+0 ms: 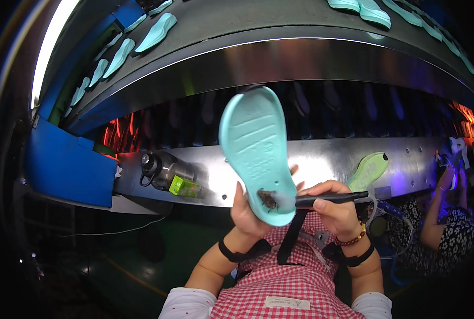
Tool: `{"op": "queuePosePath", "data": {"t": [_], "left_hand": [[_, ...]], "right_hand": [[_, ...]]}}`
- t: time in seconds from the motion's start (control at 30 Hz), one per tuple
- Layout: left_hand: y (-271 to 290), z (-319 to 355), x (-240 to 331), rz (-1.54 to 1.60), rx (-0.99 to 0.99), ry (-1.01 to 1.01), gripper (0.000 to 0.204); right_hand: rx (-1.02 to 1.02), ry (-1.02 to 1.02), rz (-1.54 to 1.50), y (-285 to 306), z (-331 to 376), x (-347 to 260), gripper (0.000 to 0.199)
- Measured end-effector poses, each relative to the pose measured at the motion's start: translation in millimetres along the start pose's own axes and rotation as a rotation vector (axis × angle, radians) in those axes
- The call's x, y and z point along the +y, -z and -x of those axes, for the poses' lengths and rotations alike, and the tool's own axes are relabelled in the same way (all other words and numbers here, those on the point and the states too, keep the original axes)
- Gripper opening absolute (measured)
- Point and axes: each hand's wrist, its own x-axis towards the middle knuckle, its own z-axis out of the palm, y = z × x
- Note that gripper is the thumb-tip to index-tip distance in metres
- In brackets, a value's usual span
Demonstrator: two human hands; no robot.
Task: Apply adhesive to the inner surface of shoe soles using a brush and place them back on the conveyor belt.
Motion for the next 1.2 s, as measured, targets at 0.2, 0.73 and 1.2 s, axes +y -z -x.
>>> {"op": "queuePosePath", "data": {"t": [0.2,0.73,1.2], "left_hand": [[47,-5,11,-0.108,-0.180,0.213,0.061],[7,-28,44,-0.664,-0.267,0.928,0.053],[31,-22,76,-0.682,-0.366,0.753,0.056]], "right_hand": [[-0.233,0.021,0.666,-12,6,-33,0.020],[-0.806,0.105,1.032,-5,-14,-75,0.021],[-0.388,0.183,0.956,13,7,-56,0.019]]}}
